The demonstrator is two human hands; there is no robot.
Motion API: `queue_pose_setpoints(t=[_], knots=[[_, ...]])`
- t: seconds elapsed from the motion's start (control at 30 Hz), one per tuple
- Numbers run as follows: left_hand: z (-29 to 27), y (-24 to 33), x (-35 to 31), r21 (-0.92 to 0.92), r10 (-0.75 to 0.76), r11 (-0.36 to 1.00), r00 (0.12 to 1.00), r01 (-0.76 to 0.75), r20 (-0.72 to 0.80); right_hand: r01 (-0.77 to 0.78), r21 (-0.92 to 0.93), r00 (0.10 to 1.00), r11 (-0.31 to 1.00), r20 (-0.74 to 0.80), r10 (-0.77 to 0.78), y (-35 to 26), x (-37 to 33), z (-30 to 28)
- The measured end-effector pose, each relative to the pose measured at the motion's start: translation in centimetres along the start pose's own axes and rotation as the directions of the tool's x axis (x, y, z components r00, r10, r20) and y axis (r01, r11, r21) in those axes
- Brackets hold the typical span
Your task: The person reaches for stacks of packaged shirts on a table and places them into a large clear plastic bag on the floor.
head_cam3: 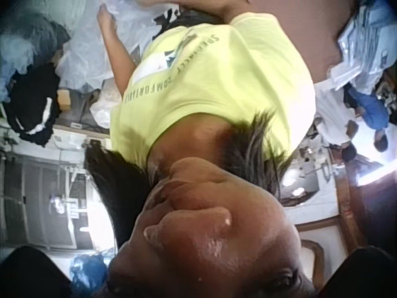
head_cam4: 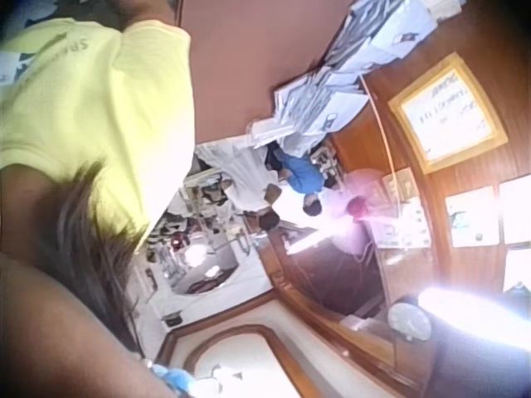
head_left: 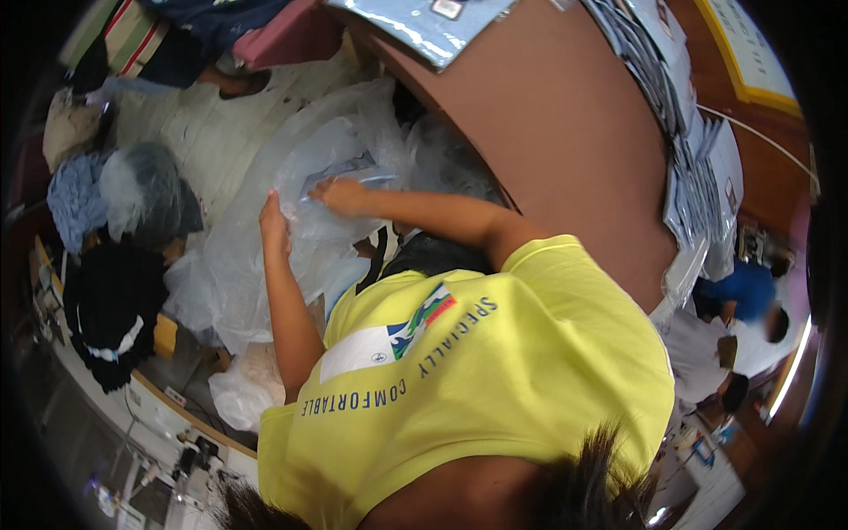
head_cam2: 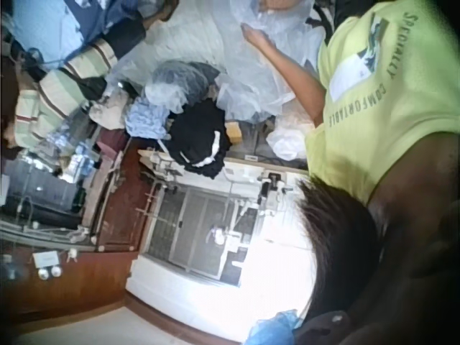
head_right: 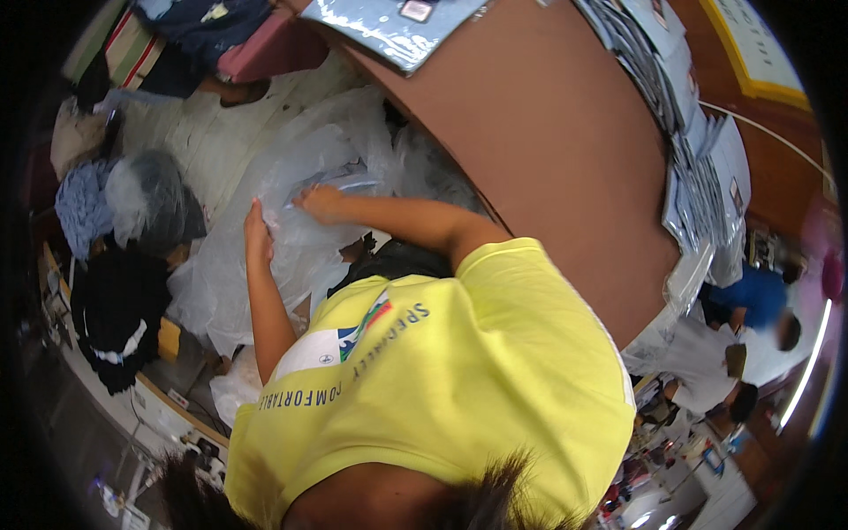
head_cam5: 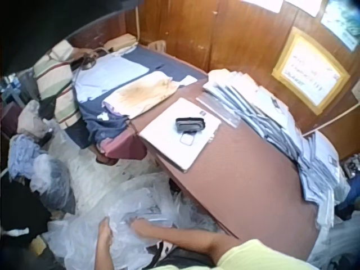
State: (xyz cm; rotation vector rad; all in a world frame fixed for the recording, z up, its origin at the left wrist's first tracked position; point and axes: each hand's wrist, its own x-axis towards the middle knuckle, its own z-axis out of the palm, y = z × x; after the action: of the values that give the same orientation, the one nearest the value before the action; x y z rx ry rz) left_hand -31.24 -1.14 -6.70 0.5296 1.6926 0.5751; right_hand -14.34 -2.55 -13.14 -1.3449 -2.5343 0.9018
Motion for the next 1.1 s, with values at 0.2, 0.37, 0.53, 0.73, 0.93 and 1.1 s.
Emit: queue_pose_setpoints(t=[0.2, 0.37, 0.53, 0.73, 0.93, 1.1], knots=[[-1.0, -1.2, 1.5, -0.041, 0.107, 0.994, 0.99, -0.103, 0.092, 0.005, 0.365, 0.972, 0.931, 0.217, -0.091, -0.3, -4.1, -7.0], [-1.2, -1.9, 1.7, -0.022, 0.024, 1.0, 0.998, -0.022, 0.052, 0.031, 0.609, 0.912, 0.793, -0.342, 0.226, 6.6, -16.4, -24.0], [-1.2, -2.1, 2.1, -0.018, 0.021, 1.0, 0.996, -0.019, 0.082, -0.532, 0.35, 0.047, 0.771, -0.897, 0.439, 15.1, -38.3, -34.8], [0.4, -2.6, 3.6, -0.014, 0.007, 1.0, 0.989, -0.005, 0.151, 0.557, 0.57, -0.75, 0.604, 0.031, 0.661, 21.8, -56.5, -36.2], [2.4, -1.9, 2.2, 0.044, 0.031, 0.998, 0.996, -0.035, 0.083, 0.88, 0.297, -0.404, 0.371, 0.056, 0.913, 26.8, -62.1, -39.5], [2.1, -2.9, 1.4, -0.016, 0.038, 0.999, 0.998, -0.037, 0.049, 0.853, 0.335, -0.439, 0.4, 0.047, 0.897, 28.1, -62.3, -41.2]])
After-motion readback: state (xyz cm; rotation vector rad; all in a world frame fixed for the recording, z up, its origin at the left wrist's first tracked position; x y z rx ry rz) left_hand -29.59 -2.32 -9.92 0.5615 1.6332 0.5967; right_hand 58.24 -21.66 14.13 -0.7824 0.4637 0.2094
